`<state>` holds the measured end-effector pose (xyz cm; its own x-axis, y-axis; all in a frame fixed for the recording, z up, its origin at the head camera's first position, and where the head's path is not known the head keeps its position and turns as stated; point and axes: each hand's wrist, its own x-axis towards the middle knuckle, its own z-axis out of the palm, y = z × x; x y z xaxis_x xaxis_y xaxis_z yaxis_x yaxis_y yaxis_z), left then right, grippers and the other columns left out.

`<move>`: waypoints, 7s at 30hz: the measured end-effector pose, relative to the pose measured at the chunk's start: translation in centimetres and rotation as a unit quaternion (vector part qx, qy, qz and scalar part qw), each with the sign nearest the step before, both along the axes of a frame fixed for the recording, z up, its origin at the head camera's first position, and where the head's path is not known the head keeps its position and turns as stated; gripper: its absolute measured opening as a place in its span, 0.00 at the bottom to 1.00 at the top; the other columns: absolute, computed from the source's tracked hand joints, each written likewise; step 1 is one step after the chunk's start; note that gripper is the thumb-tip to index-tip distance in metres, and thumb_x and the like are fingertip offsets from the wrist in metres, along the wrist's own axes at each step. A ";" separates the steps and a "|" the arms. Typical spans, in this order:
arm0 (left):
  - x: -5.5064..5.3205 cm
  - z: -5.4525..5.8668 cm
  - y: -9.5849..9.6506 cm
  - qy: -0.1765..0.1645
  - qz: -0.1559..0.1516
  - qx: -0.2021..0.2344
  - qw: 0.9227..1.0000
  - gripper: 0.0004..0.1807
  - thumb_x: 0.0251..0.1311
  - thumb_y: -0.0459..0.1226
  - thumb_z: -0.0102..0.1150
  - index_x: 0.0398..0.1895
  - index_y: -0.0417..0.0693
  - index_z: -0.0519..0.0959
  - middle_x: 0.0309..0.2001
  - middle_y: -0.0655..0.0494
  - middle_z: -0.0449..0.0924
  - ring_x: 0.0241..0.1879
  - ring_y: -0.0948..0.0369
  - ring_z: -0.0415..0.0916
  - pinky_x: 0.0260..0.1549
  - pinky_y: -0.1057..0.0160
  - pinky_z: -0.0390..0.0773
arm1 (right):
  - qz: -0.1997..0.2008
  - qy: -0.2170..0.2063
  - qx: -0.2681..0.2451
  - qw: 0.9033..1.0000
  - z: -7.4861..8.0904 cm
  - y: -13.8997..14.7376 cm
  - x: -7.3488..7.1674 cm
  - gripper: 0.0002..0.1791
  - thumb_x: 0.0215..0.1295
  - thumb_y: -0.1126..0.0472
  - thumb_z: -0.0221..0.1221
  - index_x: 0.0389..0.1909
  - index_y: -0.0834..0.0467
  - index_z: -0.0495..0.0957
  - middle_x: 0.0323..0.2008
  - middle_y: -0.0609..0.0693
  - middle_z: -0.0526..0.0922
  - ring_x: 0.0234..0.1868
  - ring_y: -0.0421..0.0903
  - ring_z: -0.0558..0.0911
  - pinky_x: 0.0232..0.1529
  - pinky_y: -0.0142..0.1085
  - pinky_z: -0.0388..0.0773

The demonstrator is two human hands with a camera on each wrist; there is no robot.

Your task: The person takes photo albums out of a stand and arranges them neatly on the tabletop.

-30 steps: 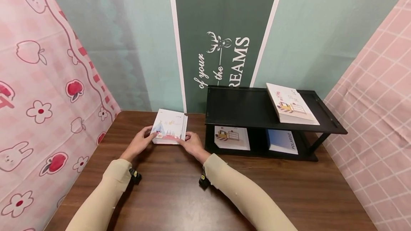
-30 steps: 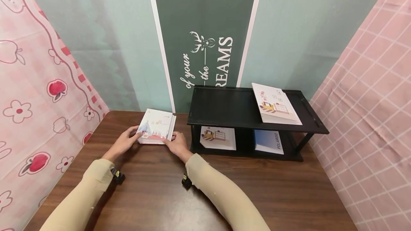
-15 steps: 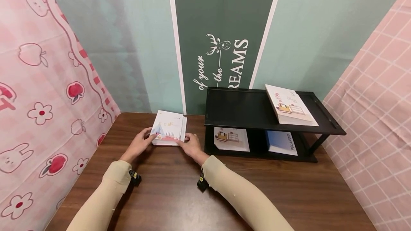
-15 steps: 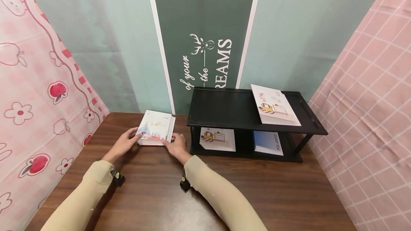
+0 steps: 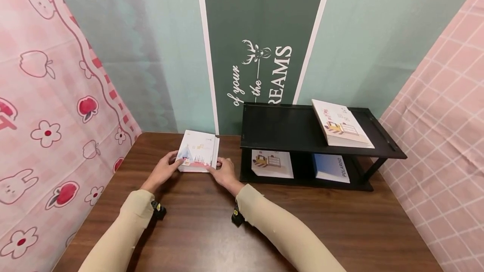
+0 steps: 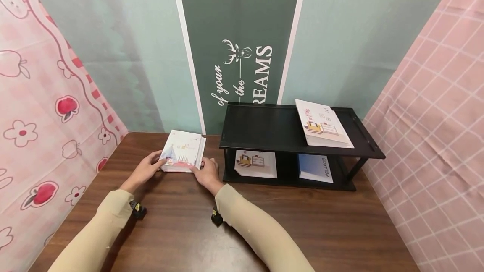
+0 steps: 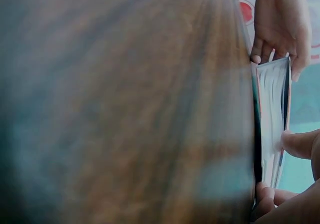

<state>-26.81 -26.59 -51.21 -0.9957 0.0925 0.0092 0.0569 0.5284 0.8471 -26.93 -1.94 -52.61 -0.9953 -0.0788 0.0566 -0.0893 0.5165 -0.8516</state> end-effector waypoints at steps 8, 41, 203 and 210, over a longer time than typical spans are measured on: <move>-0.1 -0.3 0.0 -0.007 -0.002 -0.004 1.000 0.33 0.82 0.39 0.56 0.80 0.28 0.61 0.71 0.26 0.71 0.68 0.37 0.73 0.54 0.52 0.80 | 0.006 0.020 -0.004 1.000 0.0 0.2 0.1 0.25 0.67 0.62 0.74 0.59 0.72 0.81 0.46 0.63 0.81 0.50 0.56 0.78 0.55 0.44 0.78; 0.7 3.0 0.0 0.000 0.021 -0.021 1.000 0.33 0.83 0.36 0.50 0.78 0.19 0.57 0.74 0.20 0.63 0.75 0.32 0.63 0.75 0.37 0.64 | 0.065 -0.006 0.010 0.998 2.8 1.1 2.1 0.30 0.67 0.57 0.72 0.62 0.73 0.80 0.45 0.62 0.81 0.41 0.46 0.75 0.48 0.38 0.78; -0.1 17.2 39.4 0.072 -0.203 -0.185 0.959 0.36 0.81 0.65 0.39 0.79 0.59 0.74 0.74 0.64 0.75 0.76 0.61 0.68 0.70 0.64 0.70 | -0.140 0.085 0.263 0.951 16.2 41.8 5.0 0.46 0.84 0.36 0.42 0.66 0.80 0.71 0.66 0.81 0.66 0.69 0.84 0.58 0.65 0.74 0.60; -0.3 16.9 40.4 0.082 -0.181 -0.206 0.958 0.37 0.82 0.66 0.34 0.79 0.59 0.73 0.76 0.64 0.73 0.77 0.57 0.63 0.73 0.58 0.66 | -0.157 0.077 0.257 0.951 16.4 41.5 5.1 0.46 0.82 0.33 0.45 0.67 0.77 0.74 0.67 0.80 0.67 0.71 0.81 0.59 0.65 0.73 0.60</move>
<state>-27.09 13.77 -34.29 -0.8860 0.4609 0.0506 0.4138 0.7366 0.5350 -21.82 39.60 -36.23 -0.9575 0.1638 0.2375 0.0346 0.8824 -0.4693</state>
